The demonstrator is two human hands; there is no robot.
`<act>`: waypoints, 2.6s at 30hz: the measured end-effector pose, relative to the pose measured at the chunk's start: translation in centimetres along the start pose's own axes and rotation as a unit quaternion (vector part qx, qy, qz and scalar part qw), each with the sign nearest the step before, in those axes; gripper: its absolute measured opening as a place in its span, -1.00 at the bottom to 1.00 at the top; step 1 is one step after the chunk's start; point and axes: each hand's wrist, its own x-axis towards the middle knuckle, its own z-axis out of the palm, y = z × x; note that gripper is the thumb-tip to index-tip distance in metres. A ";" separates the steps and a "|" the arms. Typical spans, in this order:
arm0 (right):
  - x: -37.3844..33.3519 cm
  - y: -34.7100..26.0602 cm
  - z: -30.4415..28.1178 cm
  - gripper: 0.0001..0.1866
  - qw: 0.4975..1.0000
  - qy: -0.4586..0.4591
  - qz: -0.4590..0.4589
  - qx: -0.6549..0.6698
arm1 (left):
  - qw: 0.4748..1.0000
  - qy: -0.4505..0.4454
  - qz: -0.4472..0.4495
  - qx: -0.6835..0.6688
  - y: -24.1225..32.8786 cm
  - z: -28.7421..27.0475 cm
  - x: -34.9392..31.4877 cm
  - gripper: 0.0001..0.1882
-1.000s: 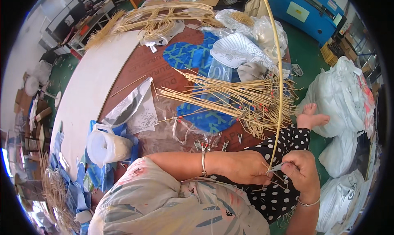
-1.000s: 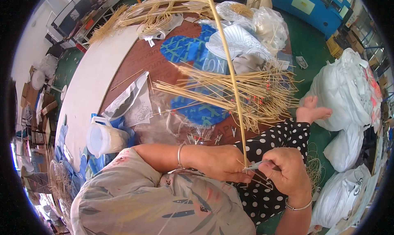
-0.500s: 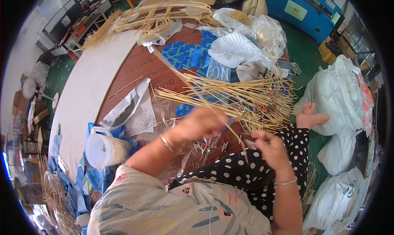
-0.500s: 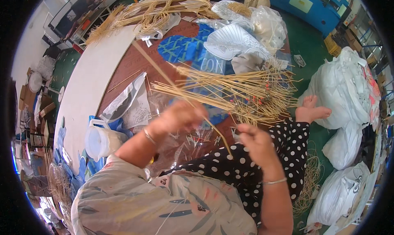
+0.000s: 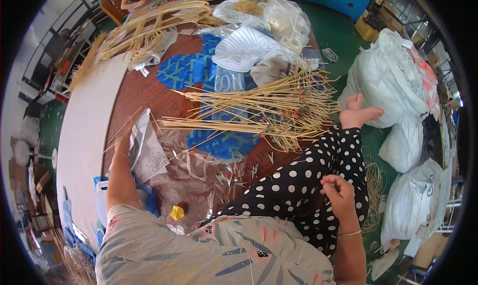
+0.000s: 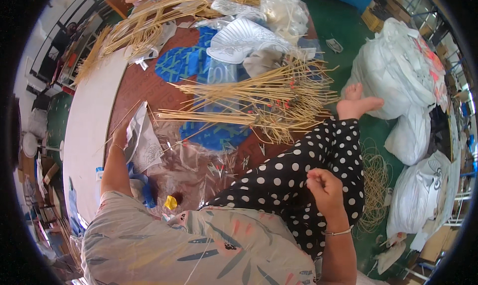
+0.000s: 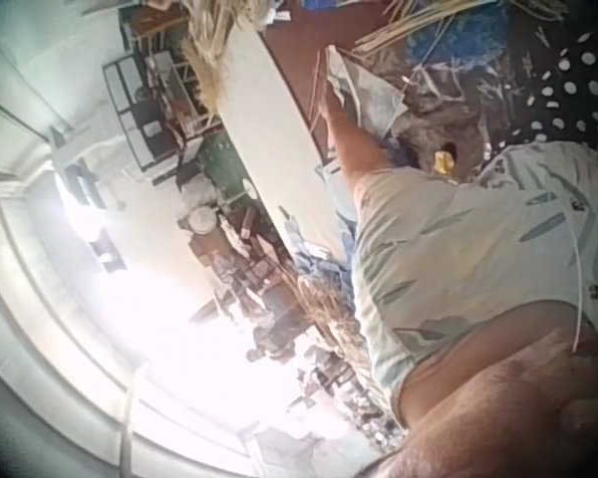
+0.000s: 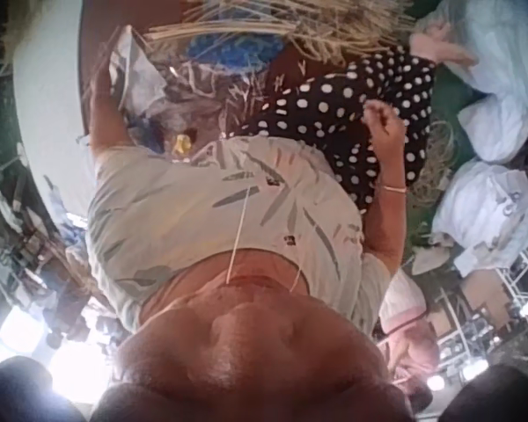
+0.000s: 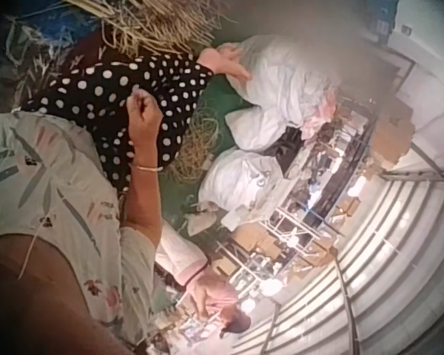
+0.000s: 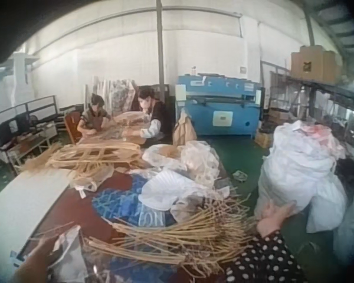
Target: The person sits on the floor and weaves thin bamboo strips together using a white string. They wrap the string around the intersection of the strips to secure them, repeating the process for multiple units.
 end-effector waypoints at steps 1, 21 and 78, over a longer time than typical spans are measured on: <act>-0.4 0.3 -0.4 -0.85 0.999 0.014 0.017 0.026 | 0.979 0.060 0.054 0.186 -2.1 0.3 0.6 -0.50; -3.9 3.3 0.8 -0.89 0.992 0.079 0.071 0.062 | 0.774 -0.145 0.577 0.217 27.7 24.6 -16.0 -0.89; -7.7 -6.3 -4.2 -0.59 0.872 0.035 -0.206 0.442 | 0.640 -0.201 0.729 -0.134 42.7 5.7 -36.2 -0.92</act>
